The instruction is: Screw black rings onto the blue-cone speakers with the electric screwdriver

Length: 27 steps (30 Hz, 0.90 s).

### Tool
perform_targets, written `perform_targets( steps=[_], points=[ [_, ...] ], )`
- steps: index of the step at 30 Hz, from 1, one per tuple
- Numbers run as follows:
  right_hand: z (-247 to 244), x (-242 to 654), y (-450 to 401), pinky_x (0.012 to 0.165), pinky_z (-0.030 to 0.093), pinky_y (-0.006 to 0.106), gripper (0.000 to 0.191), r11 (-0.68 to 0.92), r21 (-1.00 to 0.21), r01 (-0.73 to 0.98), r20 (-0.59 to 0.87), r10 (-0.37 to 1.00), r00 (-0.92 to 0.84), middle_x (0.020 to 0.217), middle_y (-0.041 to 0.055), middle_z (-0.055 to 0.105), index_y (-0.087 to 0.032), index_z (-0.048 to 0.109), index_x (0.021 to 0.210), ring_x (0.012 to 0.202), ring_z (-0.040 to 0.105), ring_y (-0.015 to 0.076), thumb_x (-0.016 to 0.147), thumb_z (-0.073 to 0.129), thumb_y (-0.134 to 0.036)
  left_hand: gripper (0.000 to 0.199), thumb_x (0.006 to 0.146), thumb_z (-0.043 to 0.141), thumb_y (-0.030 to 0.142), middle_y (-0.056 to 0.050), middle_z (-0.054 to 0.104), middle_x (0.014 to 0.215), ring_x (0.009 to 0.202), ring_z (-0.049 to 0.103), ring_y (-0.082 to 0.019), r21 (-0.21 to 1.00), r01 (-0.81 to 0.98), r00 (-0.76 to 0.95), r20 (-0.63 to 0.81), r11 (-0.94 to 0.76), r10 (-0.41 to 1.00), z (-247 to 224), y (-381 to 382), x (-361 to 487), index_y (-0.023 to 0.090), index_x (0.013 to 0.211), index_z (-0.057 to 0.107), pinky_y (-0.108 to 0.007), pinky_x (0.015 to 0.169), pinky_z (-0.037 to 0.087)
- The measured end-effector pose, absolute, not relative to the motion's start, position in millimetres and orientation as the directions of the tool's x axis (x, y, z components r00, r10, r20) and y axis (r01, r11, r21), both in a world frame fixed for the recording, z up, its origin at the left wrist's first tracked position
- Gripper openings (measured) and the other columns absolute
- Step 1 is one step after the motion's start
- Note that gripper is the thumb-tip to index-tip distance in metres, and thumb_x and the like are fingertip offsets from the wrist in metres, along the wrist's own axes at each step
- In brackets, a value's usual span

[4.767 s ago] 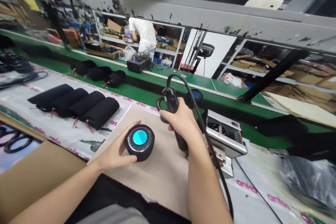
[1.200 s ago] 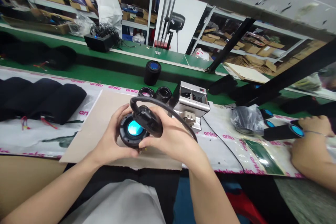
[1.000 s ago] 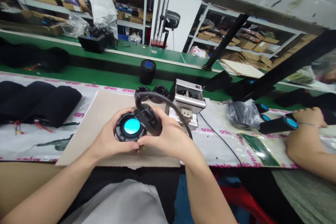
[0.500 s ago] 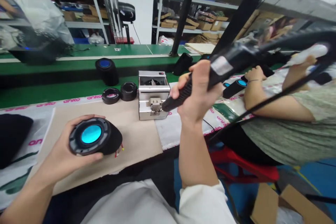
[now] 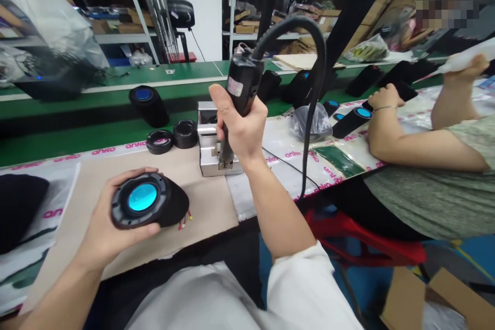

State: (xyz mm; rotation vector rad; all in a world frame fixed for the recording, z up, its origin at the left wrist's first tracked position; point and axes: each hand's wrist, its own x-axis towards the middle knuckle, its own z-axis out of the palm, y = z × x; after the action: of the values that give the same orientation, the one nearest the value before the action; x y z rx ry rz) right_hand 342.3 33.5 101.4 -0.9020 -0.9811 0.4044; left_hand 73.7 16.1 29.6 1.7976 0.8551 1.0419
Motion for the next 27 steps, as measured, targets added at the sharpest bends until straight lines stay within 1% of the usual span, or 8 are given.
perform_targets(
  steps=[5, 8, 10, 12, 17, 19, 24, 27],
  points=[
    [100, 342, 20, 0.034, 0.035, 0.027, 0.05, 0.476, -0.879, 0.012, 0.423, 0.77, 0.478, 0.05, -0.0058, 0.051, -0.024, 0.052, 0.064, 0.035, 0.048, 0.0117, 0.084, 0.083, -0.057, 0.092, 0.062, 0.101, 0.044, -0.014, 0.059, 0.15, 0.131, 0.067, -0.037, 0.94, 0.068, 0.441, 0.271, -0.333, 0.856, 28, 15, 92, 0.027, 0.139, 0.054, -0.042, 0.091, 0.065],
    [111, 340, 13, 0.035, 0.035, 0.027, 0.045, 0.595, -0.803, 0.035, 0.526, 0.681, 0.51, 0.053, -0.0057, 0.054, -0.024, 0.058, 0.069, 0.036, 0.049, 0.0114, 0.089, 0.077, -0.06, 0.088, 0.064, 0.1, 0.04, -0.014, 0.062, 0.146, 0.129, 0.069, -0.037, 0.924, 0.087, 0.431, 0.302, -0.372, 0.85, 27, 13, 94, 0.026, 0.137, 0.054, -0.042, 0.089, 0.066],
    [117, 338, 14, 0.035, 0.034, 0.027, 0.048, 0.66, -0.745, 0.094, 0.597, 0.598, 0.534, 0.053, -0.0055, 0.054, -0.024, 0.056, 0.068, 0.037, 0.049, 0.0111, 0.09, 0.075, -0.061, 0.086, 0.065, 0.1, 0.038, -0.013, 0.062, 0.144, 0.13, 0.068, -0.037, 0.914, 0.093, 0.424, 0.323, -0.396, 0.846, 27, 13, 94, 0.026, 0.136, 0.054, -0.043, 0.089, 0.066],
    [117, 335, 19, 0.035, 0.034, 0.027, 0.05, 0.669, -0.731, 0.133, 0.619, 0.569, 0.541, 0.053, -0.0059, 0.052, -0.024, 0.052, 0.065, 0.037, 0.05, 0.0111, 0.089, 0.077, -0.061, 0.084, 0.066, 0.099, 0.038, -0.013, 0.062, 0.144, 0.132, 0.067, -0.038, 0.906, 0.103, 0.422, 0.334, -0.411, 0.843, 27, 14, 93, 0.027, 0.136, 0.054, -0.044, 0.091, 0.066],
    [107, 331, 30, 0.036, 0.033, 0.025, 0.05, 0.599, -0.785, 0.159, 0.585, 0.629, 0.512, 0.05, -0.0078, 0.05, -0.024, 0.049, 0.066, 0.037, 0.048, 0.0103, 0.087, 0.08, -0.057, 0.082, 0.065, 0.099, 0.036, -0.013, 0.062, 0.142, 0.133, 0.066, -0.04, 0.883, 0.133, 0.429, 0.358, -0.45, 0.829, 27, 16, 94, 0.027, 0.134, 0.056, -0.049, 0.096, 0.065],
    [106, 331, 31, 0.036, 0.033, 0.025, 0.049, 0.6, -0.784, 0.161, 0.589, 0.637, 0.497, 0.05, -0.0079, 0.05, -0.024, 0.05, 0.066, 0.036, 0.048, 0.01, 0.088, 0.08, -0.057, 0.083, 0.063, 0.1, 0.041, -0.013, 0.062, 0.141, 0.133, 0.066, -0.04, 0.903, 0.115, 0.41, 0.337, -0.415, 0.847, 27, 17, 94, 0.027, 0.133, 0.057, -0.049, 0.097, 0.064],
    [102, 334, 29, 0.035, 0.034, 0.027, 0.052, 0.557, -0.822, 0.117, 0.542, 0.705, 0.458, 0.05, -0.0052, 0.052, -0.023, 0.051, 0.061, 0.035, 0.048, 0.011, 0.089, 0.08, -0.055, 0.109, 0.047, 0.102, 0.064, -0.015, 0.063, 0.142, 0.127, 0.069, -0.039, 0.959, 0.023, 0.473, 0.24, -0.284, 0.848, 24, 22, 92, 0.027, 0.137, 0.051, -0.049, 0.101, 0.062],
    [103, 330, 20, 0.034, 0.036, 0.027, 0.051, 0.464, -0.883, 0.069, 0.444, 0.782, 0.438, 0.05, -0.0045, 0.052, -0.023, 0.051, 0.06, 0.034, 0.048, 0.0118, 0.086, 0.083, -0.053, 0.106, 0.053, 0.101, 0.061, -0.015, 0.062, 0.143, 0.128, 0.068, -0.038, 0.96, 0.032, 0.48, 0.229, -0.278, 0.847, 23, 21, 91, 0.027, 0.139, 0.05, -0.048, 0.101, 0.061]
  ],
)
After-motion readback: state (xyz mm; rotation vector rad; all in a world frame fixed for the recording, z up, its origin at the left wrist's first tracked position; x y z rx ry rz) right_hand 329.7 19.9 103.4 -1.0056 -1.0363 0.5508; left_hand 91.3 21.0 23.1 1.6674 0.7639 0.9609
